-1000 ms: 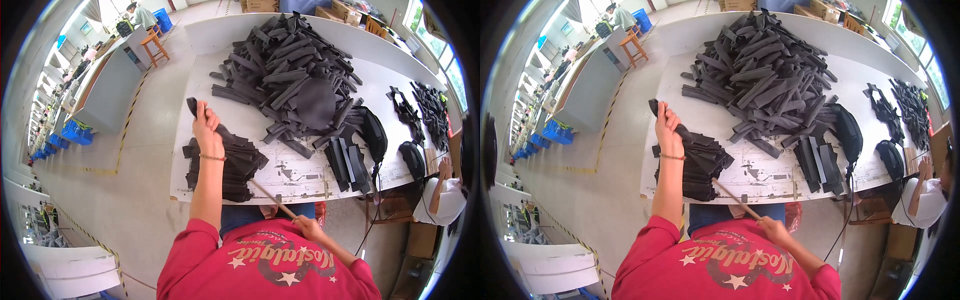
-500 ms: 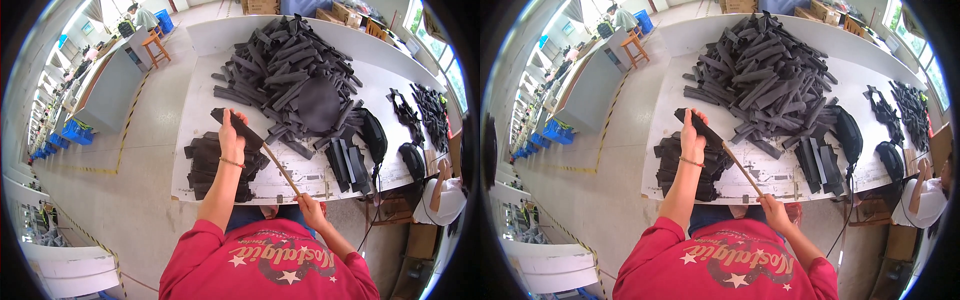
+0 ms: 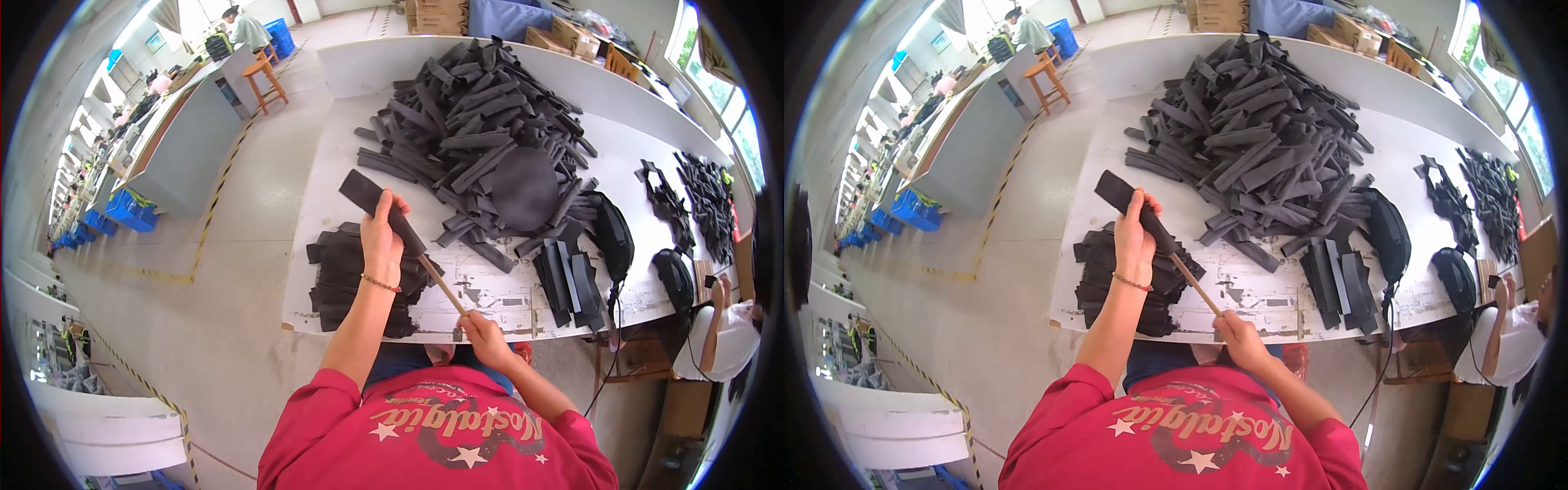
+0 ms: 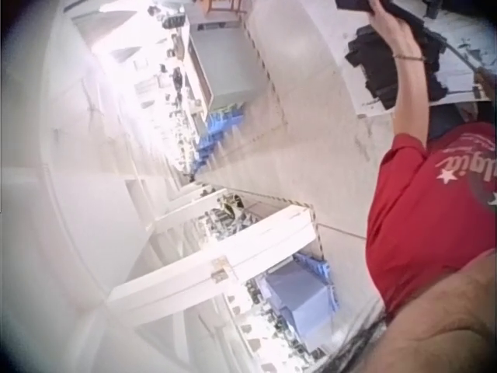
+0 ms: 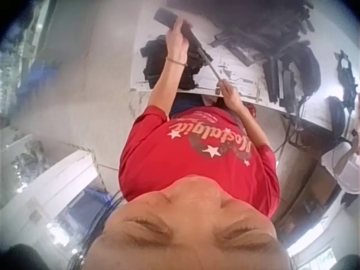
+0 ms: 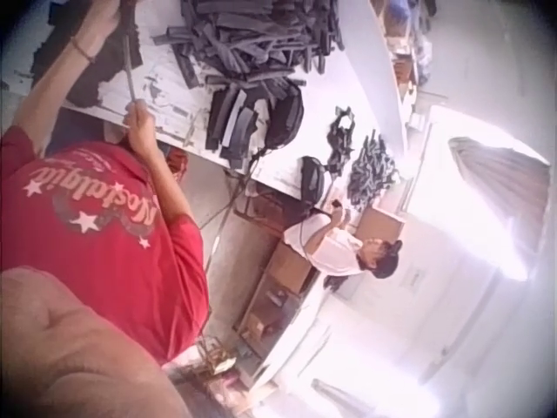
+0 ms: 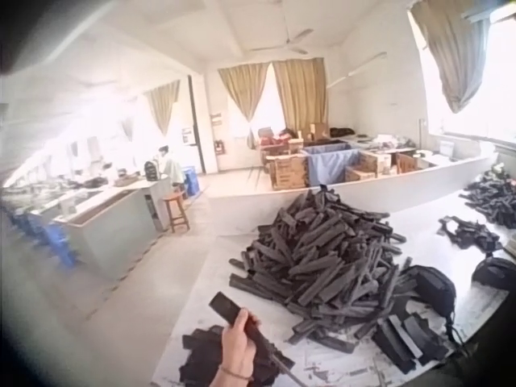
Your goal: Turn black fabric sleeves inside out using a thin wooden stick at a manufacturing workbench.
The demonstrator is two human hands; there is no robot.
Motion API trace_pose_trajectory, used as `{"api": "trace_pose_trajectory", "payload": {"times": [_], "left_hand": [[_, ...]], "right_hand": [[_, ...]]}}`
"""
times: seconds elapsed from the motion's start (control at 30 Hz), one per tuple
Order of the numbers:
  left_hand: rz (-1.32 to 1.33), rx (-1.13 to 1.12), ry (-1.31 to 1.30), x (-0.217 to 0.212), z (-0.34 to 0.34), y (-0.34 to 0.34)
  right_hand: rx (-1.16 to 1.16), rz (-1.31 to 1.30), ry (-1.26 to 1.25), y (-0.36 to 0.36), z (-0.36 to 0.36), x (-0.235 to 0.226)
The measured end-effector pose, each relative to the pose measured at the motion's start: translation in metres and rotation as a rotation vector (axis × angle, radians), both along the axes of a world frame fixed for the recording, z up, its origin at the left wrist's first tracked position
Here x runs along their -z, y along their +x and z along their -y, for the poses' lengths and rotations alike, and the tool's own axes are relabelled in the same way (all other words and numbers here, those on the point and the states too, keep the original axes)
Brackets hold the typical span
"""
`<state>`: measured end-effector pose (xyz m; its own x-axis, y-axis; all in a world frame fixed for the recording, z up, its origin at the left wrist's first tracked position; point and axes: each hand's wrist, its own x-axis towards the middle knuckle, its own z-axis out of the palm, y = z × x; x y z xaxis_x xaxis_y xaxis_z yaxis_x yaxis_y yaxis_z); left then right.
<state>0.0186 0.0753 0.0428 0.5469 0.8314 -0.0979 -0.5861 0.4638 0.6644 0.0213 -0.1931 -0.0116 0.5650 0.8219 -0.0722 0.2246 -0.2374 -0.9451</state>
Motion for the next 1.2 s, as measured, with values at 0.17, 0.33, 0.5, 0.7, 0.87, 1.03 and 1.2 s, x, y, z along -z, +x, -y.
{"api": "trace_pose_trajectory", "payload": {"times": [0.17,0.33,0.5,0.7,0.87,1.03,1.2], "left_hand": [[0.020,0.200,-0.086,0.016,0.034,0.000],[0.104,0.287,-0.271,0.036,0.090,0.006],[0.074,0.289,-0.235,0.036,0.085,0.000],[-0.011,0.243,-0.194,0.032,0.078,-0.003],[-0.161,0.200,-0.070,0.022,0.054,-0.006],[-0.096,0.212,-0.081,0.015,0.040,-0.008],[-0.208,0.265,-0.196,0.029,0.048,0.004]], "right_hand": [[0.031,0.008,-0.033,0.016,-0.017,-0.003],[0.228,-0.005,0.025,0.015,-0.055,0.012],[0.305,0.085,0.113,-0.013,-0.055,0.016],[0.230,0.041,0.054,-0.026,-0.040,0.035],[0.109,0.022,-0.055,-0.035,-0.010,0.045],[-0.053,-0.104,-0.146,-0.039,0.028,0.013],[-0.033,-0.258,-0.187,-0.032,0.058,-0.001]]}}
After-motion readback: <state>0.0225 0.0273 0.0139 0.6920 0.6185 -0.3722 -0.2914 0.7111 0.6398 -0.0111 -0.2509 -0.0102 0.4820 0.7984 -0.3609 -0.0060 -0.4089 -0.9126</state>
